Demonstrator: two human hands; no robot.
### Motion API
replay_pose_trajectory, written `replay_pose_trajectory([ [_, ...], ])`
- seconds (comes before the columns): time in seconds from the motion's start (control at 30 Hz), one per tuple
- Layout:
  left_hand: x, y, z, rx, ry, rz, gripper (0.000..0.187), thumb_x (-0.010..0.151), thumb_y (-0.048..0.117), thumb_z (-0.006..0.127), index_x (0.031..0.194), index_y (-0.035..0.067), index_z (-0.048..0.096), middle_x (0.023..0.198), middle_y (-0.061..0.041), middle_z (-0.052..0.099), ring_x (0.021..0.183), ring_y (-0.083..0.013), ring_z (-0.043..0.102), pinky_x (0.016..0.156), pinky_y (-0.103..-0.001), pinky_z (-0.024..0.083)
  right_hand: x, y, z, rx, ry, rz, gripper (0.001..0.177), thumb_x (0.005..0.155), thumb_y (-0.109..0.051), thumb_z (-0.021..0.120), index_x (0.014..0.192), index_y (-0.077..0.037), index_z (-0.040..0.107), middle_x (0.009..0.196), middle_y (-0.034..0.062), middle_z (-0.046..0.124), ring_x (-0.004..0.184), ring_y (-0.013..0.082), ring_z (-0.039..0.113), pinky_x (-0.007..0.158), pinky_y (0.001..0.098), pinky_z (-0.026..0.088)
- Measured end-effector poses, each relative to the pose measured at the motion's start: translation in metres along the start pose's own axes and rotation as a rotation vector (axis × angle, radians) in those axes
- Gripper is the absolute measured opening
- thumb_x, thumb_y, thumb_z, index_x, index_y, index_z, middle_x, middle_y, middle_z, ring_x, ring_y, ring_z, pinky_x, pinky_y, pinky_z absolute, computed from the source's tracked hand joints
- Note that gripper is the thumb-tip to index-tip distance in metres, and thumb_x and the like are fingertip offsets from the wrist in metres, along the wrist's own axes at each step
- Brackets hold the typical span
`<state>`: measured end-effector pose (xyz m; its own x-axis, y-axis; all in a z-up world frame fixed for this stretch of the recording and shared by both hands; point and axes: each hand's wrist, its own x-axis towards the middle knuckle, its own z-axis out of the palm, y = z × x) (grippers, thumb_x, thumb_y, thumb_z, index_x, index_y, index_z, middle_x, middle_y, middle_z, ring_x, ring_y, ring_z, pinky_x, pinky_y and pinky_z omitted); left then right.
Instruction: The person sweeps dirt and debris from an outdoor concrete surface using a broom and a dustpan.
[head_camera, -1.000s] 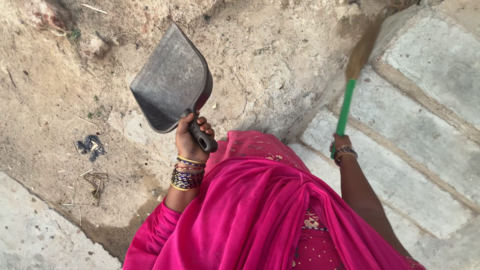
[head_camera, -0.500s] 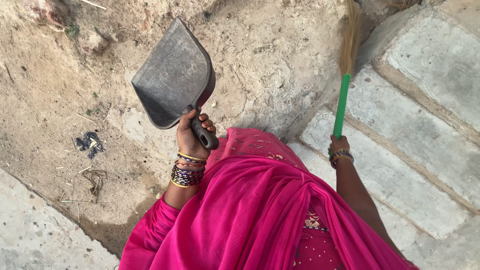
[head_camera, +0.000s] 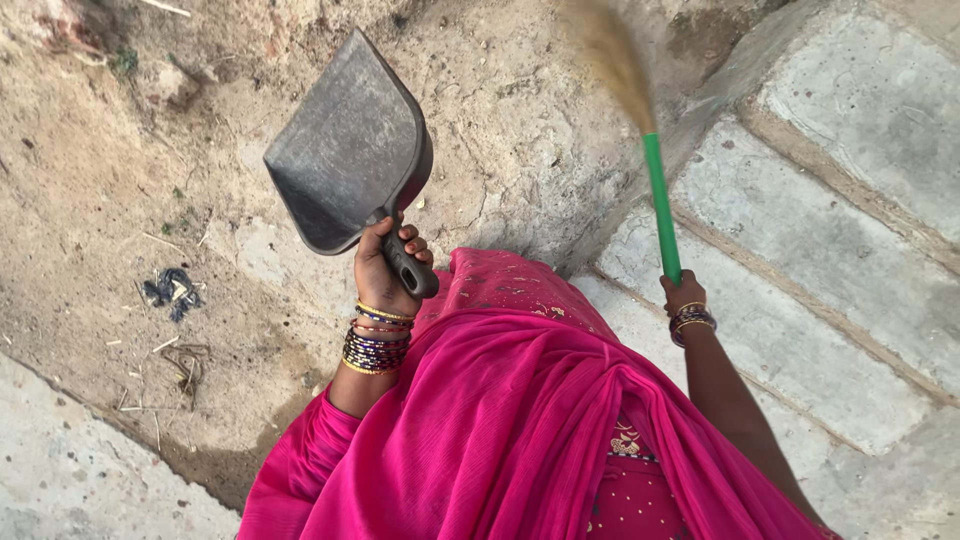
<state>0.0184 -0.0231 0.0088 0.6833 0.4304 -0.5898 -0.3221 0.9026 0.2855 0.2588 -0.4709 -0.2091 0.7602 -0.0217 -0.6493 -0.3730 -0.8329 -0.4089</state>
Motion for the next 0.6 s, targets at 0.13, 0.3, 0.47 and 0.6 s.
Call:
replay_pose_trajectory([
  [0.13, 0.001, 0.001, -0.002, -0.007, 0.02, 0.006, 0.02, 0.095, 0.022, 0.065, 0.11, 0.01, 0.059, 0.082, 0.0, 0.056, 0.07, -0.0128, 0.054, 0.066, -0.029, 0.048, 0.001, -0.012, 0.028, 0.377, -0.013, 0.11, 0.037, 0.097, -0.028, 0.067, 0.119, -0.001, 0.055, 0.075, 0.0099, 0.059, 0.055, 0.0213, 0.056, 0.047, 0.0401, 0.046],
  [0.3, 0.001, -0.002, -0.002, 0.009, 0.007, -0.025, 0.02, 0.095, 0.023, 0.065, 0.11, 0.01, 0.06, 0.082, 0.0, 0.056, 0.069, -0.0127, 0.054, 0.065, -0.029, 0.048, 0.019, -0.036, 0.043, 0.172, -0.136, 0.158, 0.039, 0.097, -0.026, 0.066, 0.117, 0.007, 0.058, 0.08, 0.017, 0.065, 0.062, 0.0272, 0.064, 0.052, 0.0423, 0.052],
  [0.47, -0.001, 0.004, -0.005, 0.024, 0.01, -0.03, 0.021, 0.094, 0.023, 0.065, 0.11, 0.01, 0.06, 0.082, 0.0, 0.056, 0.068, -0.0122, 0.053, 0.065, -0.029, 0.048, 0.009, -0.028, 0.037, -0.402, -0.045, -0.179, 0.047, 0.094, -0.031, 0.072, 0.12, 0.005, 0.058, 0.091, 0.0253, 0.071, 0.072, 0.0337, 0.07, 0.066, 0.0457, 0.056],
  [0.6, -0.003, 0.016, -0.008, 0.023, 0.024, -0.011, 0.023, 0.093, 0.023, 0.066, 0.111, 0.009, 0.06, 0.082, 0.0, 0.057, 0.068, -0.0119, 0.053, 0.065, -0.028, 0.048, -0.006, -0.012, 0.013, -0.36, -0.078, -0.207, 0.052, 0.092, -0.035, 0.071, 0.125, 0.004, 0.06, 0.087, 0.0237, 0.074, 0.068, 0.0322, 0.071, 0.067, 0.0466, 0.058],
])
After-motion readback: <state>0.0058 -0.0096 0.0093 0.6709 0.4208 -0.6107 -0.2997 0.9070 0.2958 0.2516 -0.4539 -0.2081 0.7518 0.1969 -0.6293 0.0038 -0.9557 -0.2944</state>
